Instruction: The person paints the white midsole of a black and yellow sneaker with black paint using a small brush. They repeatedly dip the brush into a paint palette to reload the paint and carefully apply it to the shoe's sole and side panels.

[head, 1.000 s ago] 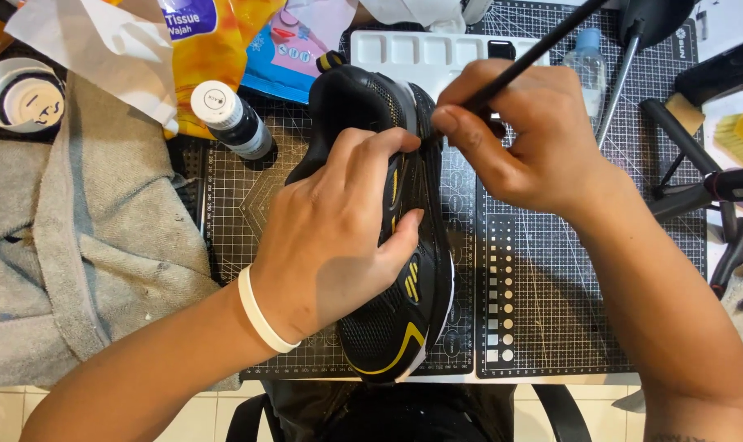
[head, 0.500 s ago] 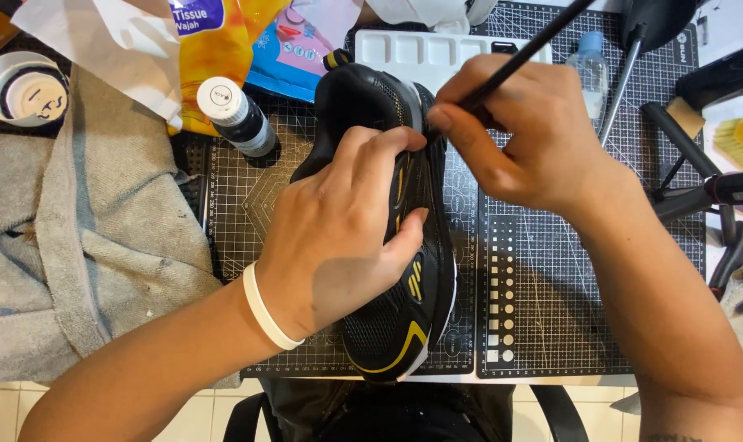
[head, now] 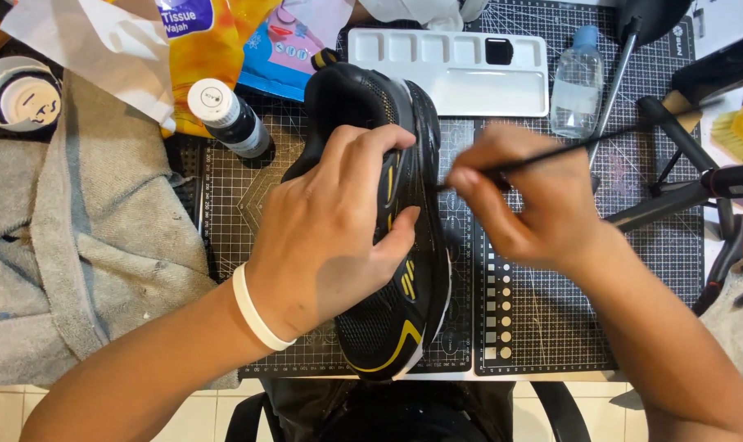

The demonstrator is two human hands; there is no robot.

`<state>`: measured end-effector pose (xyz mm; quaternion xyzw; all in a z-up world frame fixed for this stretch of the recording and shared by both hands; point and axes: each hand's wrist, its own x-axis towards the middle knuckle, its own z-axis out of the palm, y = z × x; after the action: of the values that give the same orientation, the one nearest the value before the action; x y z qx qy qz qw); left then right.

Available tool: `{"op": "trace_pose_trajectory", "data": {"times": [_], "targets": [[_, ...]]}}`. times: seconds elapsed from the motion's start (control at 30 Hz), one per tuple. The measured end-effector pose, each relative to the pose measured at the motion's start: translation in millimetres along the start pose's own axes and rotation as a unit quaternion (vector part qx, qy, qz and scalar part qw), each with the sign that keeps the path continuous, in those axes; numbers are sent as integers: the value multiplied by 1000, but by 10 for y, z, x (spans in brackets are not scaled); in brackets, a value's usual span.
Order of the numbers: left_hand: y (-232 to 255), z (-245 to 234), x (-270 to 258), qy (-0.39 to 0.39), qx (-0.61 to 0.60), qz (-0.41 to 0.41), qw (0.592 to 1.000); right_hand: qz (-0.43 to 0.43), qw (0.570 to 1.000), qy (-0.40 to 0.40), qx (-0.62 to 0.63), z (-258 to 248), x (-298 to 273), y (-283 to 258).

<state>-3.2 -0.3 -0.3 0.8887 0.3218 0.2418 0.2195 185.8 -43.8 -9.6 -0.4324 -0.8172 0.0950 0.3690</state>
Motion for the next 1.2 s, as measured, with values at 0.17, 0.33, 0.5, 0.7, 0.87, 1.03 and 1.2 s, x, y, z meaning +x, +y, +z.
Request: {"op": "trace_pose_trajectory", "data": {"times": [0.17, 0.33, 0.5, 0.7, 0.87, 1.03, 1.2], "targets": [[10, -63, 54, -37, -16, -24, 999, 81, 983, 144, 75, -132, -409, 40], [82, -134, 53, -22, -100, -24, 994, 232, 947, 212, 70, -270, -388, 180], [137, -96, 42, -15, -100, -29, 994, 225, 958, 174, -28, -360, -230, 595], [108, -86, 85, -25, -91, -53, 994, 256, 949, 166, -73, -275, -136, 1032], [89, -126, 90, -108, -75, -74, 988, 259, 951, 151, -79, -249, -187, 1158], [65, -147, 89, -144, -62, -80, 984, 266, 953, 127, -65, -219, -206, 1204], [79, -155, 91, -144, -64, -113, 981, 262, 955, 119, -74, -211, -196, 1176]]}}
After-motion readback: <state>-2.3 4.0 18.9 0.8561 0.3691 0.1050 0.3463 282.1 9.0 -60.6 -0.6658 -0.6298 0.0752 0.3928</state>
